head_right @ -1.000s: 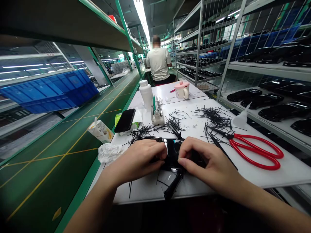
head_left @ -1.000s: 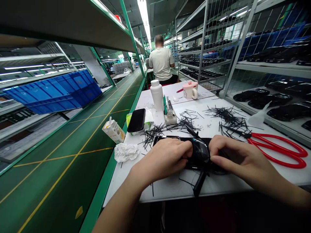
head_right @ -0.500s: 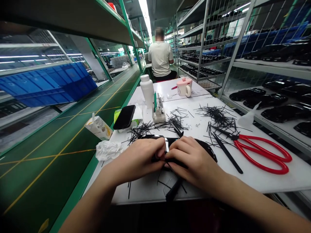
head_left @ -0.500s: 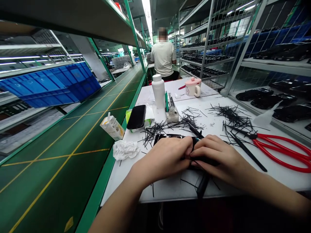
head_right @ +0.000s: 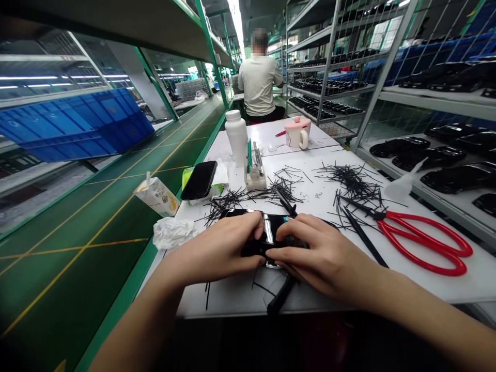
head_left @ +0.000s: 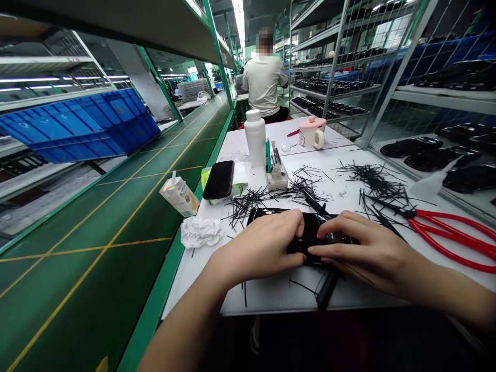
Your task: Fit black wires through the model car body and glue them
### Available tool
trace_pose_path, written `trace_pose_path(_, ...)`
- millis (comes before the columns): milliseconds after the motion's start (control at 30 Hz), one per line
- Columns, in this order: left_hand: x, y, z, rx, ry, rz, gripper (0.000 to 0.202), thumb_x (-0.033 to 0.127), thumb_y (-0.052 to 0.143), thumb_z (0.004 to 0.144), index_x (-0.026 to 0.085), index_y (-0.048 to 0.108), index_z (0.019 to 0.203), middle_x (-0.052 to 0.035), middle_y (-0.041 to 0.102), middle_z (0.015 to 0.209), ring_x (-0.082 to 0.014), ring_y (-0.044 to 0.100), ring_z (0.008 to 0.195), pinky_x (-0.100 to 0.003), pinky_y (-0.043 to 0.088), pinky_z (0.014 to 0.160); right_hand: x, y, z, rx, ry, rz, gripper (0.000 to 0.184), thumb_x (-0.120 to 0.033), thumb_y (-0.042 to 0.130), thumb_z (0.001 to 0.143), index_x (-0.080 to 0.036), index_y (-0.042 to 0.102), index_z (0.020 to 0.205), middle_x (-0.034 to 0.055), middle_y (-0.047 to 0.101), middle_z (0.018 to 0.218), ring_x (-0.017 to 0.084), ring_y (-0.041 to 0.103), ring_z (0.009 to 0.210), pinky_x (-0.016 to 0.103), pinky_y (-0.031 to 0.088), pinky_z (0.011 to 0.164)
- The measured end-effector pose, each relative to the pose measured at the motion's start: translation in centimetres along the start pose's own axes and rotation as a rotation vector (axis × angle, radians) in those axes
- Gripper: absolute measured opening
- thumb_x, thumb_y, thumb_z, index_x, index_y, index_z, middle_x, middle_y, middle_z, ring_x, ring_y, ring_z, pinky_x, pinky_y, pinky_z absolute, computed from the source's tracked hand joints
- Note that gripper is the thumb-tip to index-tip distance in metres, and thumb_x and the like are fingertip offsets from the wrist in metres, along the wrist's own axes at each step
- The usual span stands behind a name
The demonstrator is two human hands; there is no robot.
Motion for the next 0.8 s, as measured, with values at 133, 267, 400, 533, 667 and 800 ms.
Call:
trace_pose_path(133, 0.08, -0.05, 0.07, -0.003, 0.004, -0.008, 0.017, 0.02, 0.057, 0.083, 0.022, 0.04, 0.085, 0.0016, 0.055, 0.082, -0.0164, 0.053, 0.071, -0.026, 0.033, 0.058, 0.07, -0.09, -0.03, -0.05, -0.018, -0.012, 0.022, -0.015, 0.056, 0.094, -0.022, 0.071, 0.11, 0.0082, 0.059, 0.095, 0.018, 0.054, 0.083, 0.029, 0.045, 0.07)
trace_pose_path(267, 0.18, 0.09, 0.15, 0.02, 0.001, 0.03, 0.015, 0.018, 0.054, 0.082, 0.022, 0.04, 0.083, 0.0005, 0.057, 0.082, -0.0174, 0.054, 0.071, -0.027, 0.034, 0.058, 0.17, -0.09, 0.07, -0.084, -0.017, 0.002, 0.023, -0.015, 0.055, 0.095, -0.023, 0.071, 0.111, 0.0074, 0.058, 0.093, 0.017, 0.053, 0.081, 0.028, 0.043, 0.068)
trace_pose_path(400, 0.06, 0.08, 0.06, 0.014, -0.023, 0.066, 0.012, 0.02, 0.053, 0.083, 0.022, 0.041, 0.084, 0.0, 0.06, 0.084, -0.0176, 0.054, 0.07, -0.027, 0.033, 0.057, 0.0, 0.01, 0.32, -0.153, -0.052, 0.039, 0.024, -0.015, 0.053, 0.096, -0.021, 0.071, 0.111, 0.0071, 0.058, 0.088, 0.018, 0.052, 0.079, 0.027, 0.042, 0.068)
trace_pose_path(533, -0.07, -0.03, -0.06, -0.022, -0.018, 0.038, 0.015, 0.024, 0.057, 0.083, 0.022, 0.042, 0.085, 0.0008, 0.061, 0.085, -0.0171, 0.054, 0.07, -0.027, 0.033, 0.057, 0.11, 0.37, 0.42, -0.264, -0.055, 0.048, 0.026, -0.018, 0.05, 0.098, -0.022, 0.07, 0.114, 0.0056, 0.056, 0.083, 0.018, 0.051, 0.075, 0.028, 0.04, 0.066)
trace_pose_path(667, -0.23, -0.11, 0.0, -0.01, -0.025, 0.016, 0.02, 0.029, 0.061, 0.085, 0.022, 0.042, 0.084, 0.0016, 0.06, 0.081, -0.0174, 0.055, 0.07, -0.027, 0.032, 0.057, 0.3, 0.55, 0.41, -0.334, -0.076, 0.042, 0.026, -0.021, 0.05, 0.099, -0.022, 0.067, 0.118, 0.0041, 0.056, 0.08, 0.017, 0.05, 0.073, 0.028, 0.037, 0.065)
trace_pose_path(800, -0.22, 0.08, 0.17, 0.014, -0.036, 0.045, 0.018, 0.022, 0.057, 0.084, 0.022, 0.04, 0.08, 0.0013, 0.06, 0.081, -0.0173, 0.054, 0.069, -0.028, 0.032, 0.056, 0.45, 0.15, 0.62, -0.324, -0.097, 0.019, 0.023, -0.023, 0.051, 0.099, -0.022, 0.068, 0.114, 0.0043, 0.059, 0.08, 0.017, 0.053, 0.075, 0.029, 0.037, 0.064)
Point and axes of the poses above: each hand's wrist, its own z-axis towards the middle knuckle, its own y-axis out of the palm, x = y × z, the point moved 8 cm from there along z, towards the middle knuckle
